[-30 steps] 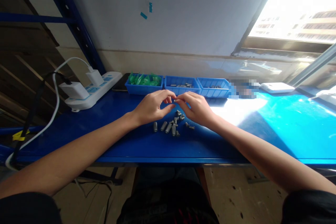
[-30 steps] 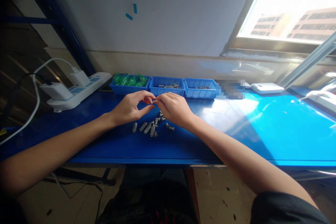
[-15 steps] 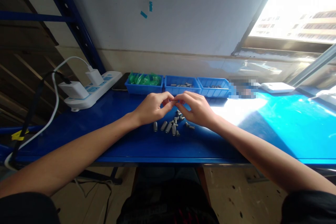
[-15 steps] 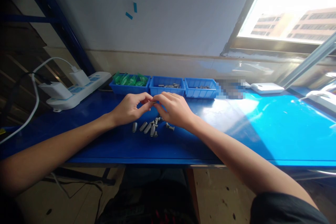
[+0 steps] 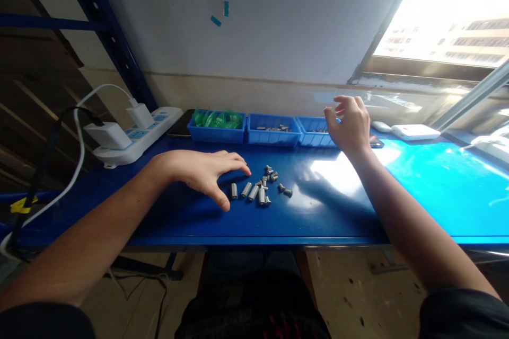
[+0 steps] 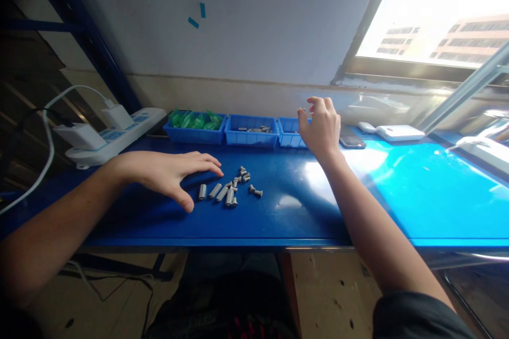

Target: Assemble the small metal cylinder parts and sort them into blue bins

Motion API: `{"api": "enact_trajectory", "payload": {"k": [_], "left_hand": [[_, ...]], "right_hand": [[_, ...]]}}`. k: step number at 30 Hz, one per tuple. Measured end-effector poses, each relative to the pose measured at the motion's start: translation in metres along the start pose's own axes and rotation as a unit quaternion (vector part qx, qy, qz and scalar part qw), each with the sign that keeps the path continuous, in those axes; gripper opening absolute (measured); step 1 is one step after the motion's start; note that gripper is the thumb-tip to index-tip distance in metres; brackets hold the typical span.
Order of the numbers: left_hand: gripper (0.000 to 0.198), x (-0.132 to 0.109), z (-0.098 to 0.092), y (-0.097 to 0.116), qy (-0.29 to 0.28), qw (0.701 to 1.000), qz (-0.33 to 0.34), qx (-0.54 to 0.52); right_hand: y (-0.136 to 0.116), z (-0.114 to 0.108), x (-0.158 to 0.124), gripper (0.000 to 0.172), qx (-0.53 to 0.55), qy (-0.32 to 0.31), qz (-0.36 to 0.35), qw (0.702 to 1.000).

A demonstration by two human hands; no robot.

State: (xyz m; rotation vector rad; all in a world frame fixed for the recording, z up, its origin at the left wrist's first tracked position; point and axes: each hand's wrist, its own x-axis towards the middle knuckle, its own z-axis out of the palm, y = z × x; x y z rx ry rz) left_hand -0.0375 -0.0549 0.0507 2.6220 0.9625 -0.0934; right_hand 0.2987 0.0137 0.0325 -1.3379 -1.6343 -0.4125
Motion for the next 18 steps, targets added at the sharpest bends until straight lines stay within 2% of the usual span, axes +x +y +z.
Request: {"api": "enact_trajectory", "payload": {"k": [2,5,8,11,13,15,18], "left_hand": [[0.065,0.002,-0.001,-0.002,-0.009,1.000,-0.012,0.014],[0.042,0.005,-0.001,-0.003,-0.021,1.000,-0.004,0.020],[0.024,0.008,-0.001,-0.003,-0.028,1.000,0.004,0.000],[0.022,0.010,-0.001,-0.003,-0.014,1.000,0.008,-0.018],[0.027,0.012,-0.002,-0.005,0.027,0.999,0.002,-0.026],[0.032,0.015,-0.001,-0.007,0.097,0.995,-0.020,-0.032],[0.035,0.022,0.004,-0.005,0.210,0.975,-0.047,-0.052]], "right_hand": [[0.018,0.006,0.002,0.036,-0.050,-0.035,0.055,0.997],[0.020,0.013,-0.003,0.034,-0.047,-0.076,0.051,0.995],[-0.008,0.015,-0.014,0.030,0.007,-0.096,-0.032,0.995],[-0.047,0.013,-0.031,0.028,0.056,-0.168,-0.121,0.977],[-0.071,0.012,-0.044,0.028,0.088,-0.223,-0.181,0.954],[-0.087,0.012,-0.056,0.030,0.102,-0.261,-0.234,0.931],[-0.097,0.012,-0.067,0.032,0.098,-0.277,-0.278,0.915]]}}
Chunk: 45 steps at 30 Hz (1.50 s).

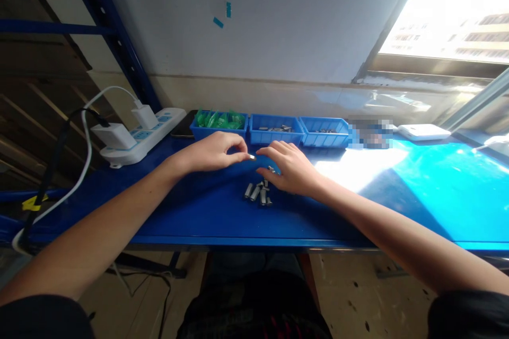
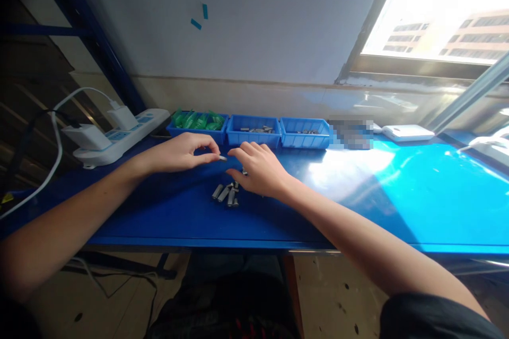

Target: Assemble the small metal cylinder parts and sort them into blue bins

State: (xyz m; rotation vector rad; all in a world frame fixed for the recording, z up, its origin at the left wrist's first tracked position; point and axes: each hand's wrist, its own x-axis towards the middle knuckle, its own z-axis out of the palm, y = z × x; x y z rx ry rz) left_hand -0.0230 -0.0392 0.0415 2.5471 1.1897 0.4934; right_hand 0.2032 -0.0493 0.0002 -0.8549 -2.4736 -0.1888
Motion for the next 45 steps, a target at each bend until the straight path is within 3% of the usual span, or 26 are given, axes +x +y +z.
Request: {"api": "enact_trajectory", "payload": {"k": [3,10,13,21,28,30,32,38,45], "left_hand": [[0.035,0.003,0.013,0.006,0.046,0.998,-0.003,-0.053],[0.037,0.004,0.029,0.010,0.004,0.990,0.010,-0.142],[0.035,0.003,0.029,0.008,0.018,0.993,0.027,-0.117],[0.028,0.001,0.028,0.010,0.084,0.991,0.092,0.053],[0.025,0.002,0.026,0.009,0.121,0.988,0.093,0.024],[0.024,0.002,0.025,0.010,0.132,0.988,0.076,-0.005],[0.024,0.001,0.025,0.011,0.129,0.989,0.063,-0.035],[0.031,0.001,0.025,0.011,0.084,0.990,0.038,-0.102],[0.028,0.001,0.028,0.007,0.063,0.994,0.069,-0.054]], "right_hand": [[-0.001,0.000,-0.001,0.024,-0.004,0.015,-0.004,1.000],[0.009,-0.005,0.003,0.012,0.133,0.042,0.024,0.990],[0.011,-0.004,0.004,0.012,0.186,0.048,0.053,0.980],[0.013,-0.003,0.004,0.020,0.200,0.026,0.065,0.977],[0.015,-0.004,0.003,0.015,0.241,0.017,0.059,0.969],[0.016,-0.003,0.003,0.024,0.269,0.031,0.066,0.960],[0.015,-0.003,0.002,0.028,0.296,0.049,0.072,0.951],[0.014,-0.009,0.004,0.010,0.267,0.051,0.050,0.961],[0.013,-0.008,0.004,0.024,0.249,-0.017,0.101,0.963]]}}
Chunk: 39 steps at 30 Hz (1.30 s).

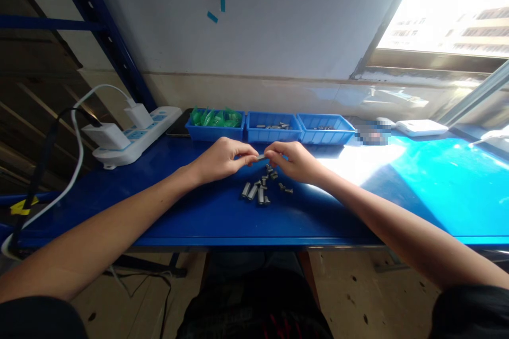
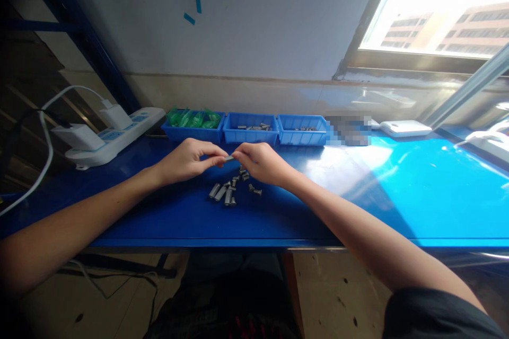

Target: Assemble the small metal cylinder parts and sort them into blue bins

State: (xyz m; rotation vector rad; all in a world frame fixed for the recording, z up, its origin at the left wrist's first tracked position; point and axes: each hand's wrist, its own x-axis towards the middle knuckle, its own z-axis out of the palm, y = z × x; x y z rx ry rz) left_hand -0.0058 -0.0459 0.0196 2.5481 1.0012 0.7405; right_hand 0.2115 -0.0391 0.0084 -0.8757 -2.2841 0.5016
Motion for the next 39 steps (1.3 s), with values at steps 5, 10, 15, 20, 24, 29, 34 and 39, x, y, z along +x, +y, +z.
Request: {"api": "enact_trajectory", "payload": {"k": [5,10,15,20,24,29,34,39], "left_hand": [[0.025,-0.002,0.003,0.005,0.034,0.996,0.038,0.079],[0.032,-0.002,0.006,0.010,0.076,0.992,0.022,0.096],[0.024,-0.002,0.007,0.011,0.112,0.989,0.017,0.100],[0.025,-0.001,0.009,0.011,0.116,0.991,0.000,0.064],[0.028,0.000,0.008,0.012,0.121,0.992,-0.013,0.044],[0.031,0.000,0.007,0.011,0.096,0.995,-0.018,0.022],[0.025,-0.002,0.010,0.008,0.082,0.996,-0.008,0.020],[0.023,-0.002,0.011,0.008,0.108,0.993,0.025,0.049]], "right_hand": [[-0.003,0.003,0.001,0.039,0.018,0.006,0.054,0.998],[-0.006,0.004,0.002,0.042,0.039,0.030,0.071,0.996],[-0.006,0.005,0.001,0.039,0.009,0.045,0.039,0.998],[-0.004,0.005,-0.002,0.024,-0.086,0.049,-0.035,0.995],[-0.001,0.007,-0.003,0.021,-0.135,0.060,-0.068,0.987],[-0.004,0.008,-0.004,0.020,-0.169,0.082,-0.077,0.979],[-0.007,0.006,-0.004,0.024,-0.140,0.068,-0.037,0.987],[-0.008,0.005,-0.004,0.029,-0.113,0.054,-0.015,0.992]]}}
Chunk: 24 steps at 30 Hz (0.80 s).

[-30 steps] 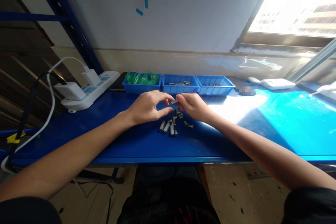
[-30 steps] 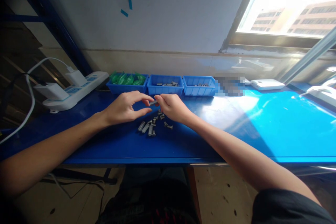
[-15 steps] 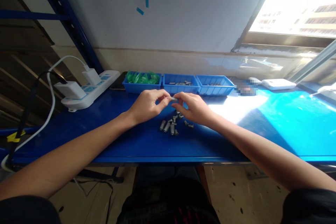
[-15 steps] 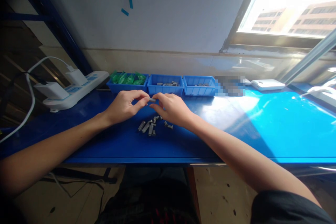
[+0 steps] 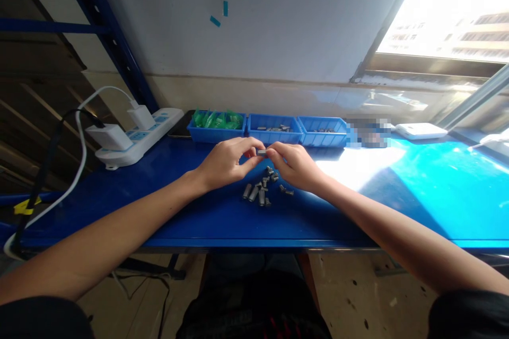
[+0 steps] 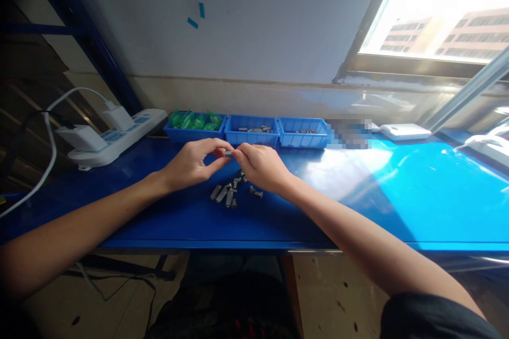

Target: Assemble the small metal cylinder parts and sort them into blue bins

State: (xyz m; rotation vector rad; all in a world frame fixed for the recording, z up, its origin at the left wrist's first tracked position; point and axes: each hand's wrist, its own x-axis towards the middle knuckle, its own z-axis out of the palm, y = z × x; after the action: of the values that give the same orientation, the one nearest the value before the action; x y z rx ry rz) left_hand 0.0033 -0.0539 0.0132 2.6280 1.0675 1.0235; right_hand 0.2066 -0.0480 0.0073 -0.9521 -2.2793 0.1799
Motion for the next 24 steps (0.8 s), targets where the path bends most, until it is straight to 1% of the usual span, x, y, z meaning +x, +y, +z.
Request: {"api": "enact_trajectory", "payload": {"k": [4,6,8,10,11,12,14,15,17,18,19,20,22,24], "left_hand": [[0.025,0.001,-0.001,0.001,0.016,1.000,-0.003,0.015],[0.028,0.002,-0.001,0.002,0.012,1.000,-0.010,0.009],[0.031,0.002,-0.001,0.003,-0.002,1.000,-0.024,0.003],[0.035,0.003,-0.004,0.003,-0.039,0.998,-0.047,0.003],[0.037,0.004,-0.007,0.002,-0.073,0.996,-0.058,0.004],[0.039,0.004,-0.011,0.001,-0.119,0.991,-0.065,0.005],[0.039,0.003,-0.023,-0.002,-0.228,0.972,-0.063,0.003],[0.039,0.003,-0.029,-0.004,-0.274,0.960,-0.055,-0.001],[0.050,0.001,-0.038,-0.007,-0.323,0.945,-0.044,-0.002],[0.057,0.001,-0.040,-0.008,-0.332,0.943,-0.037,0.002],[0.059,0.000,-0.041,-0.008,-0.336,0.941,-0.031,0.009],[0.056,0.000,-0.040,-0.007,-0.338,0.941,-0.023,0.014],[0.043,0.000,-0.037,-0.005,-0.335,0.942,-0.004,0.015],[0.030,0.002,-0.033,-0.003,-0.322,0.946,0.016,0.003]], "right_hand": [[-0.001,0.000,-0.002,0.019,0.007,0.016,-0.007,1.000],[-0.001,0.000,-0.003,0.025,-0.004,0.024,-0.024,0.999],[-0.001,0.001,-0.003,0.024,-0.024,0.027,-0.046,0.998],[0.000,-0.001,-0.002,0.018,-0.045,0.031,-0.068,0.996],[0.003,-0.003,0.000,0.018,-0.054,0.037,-0.074,0.995],[0.006,-0.006,0.002,0.019,-0.063,0.049,-0.074,0.994],[0.018,-0.012,0.006,0.021,-0.085,0.092,-0.047,0.991],[0.026,-0.016,0.009,0.022,-0.101,0.119,-0.023,0.987],[0.045,-0.022,0.012,0.023,-0.146,0.159,0.025,0.976],[0.056,-0.024,0.013,0.023,-0.170,0.158,0.046,0.972],[0.065,-0.025,0.013,0.023,-0.190,0.149,0.065,0.968],[0.073,-0.026,0.013,0.024,-0.203,0.140,0.084,0.965],[0.083,-0.026,0.011,0.026,-0.213,0.131,0.103,0.963],[0.082,-0.026,0.010,0.027,-0.209,0.139,0.098,0.963]]}}
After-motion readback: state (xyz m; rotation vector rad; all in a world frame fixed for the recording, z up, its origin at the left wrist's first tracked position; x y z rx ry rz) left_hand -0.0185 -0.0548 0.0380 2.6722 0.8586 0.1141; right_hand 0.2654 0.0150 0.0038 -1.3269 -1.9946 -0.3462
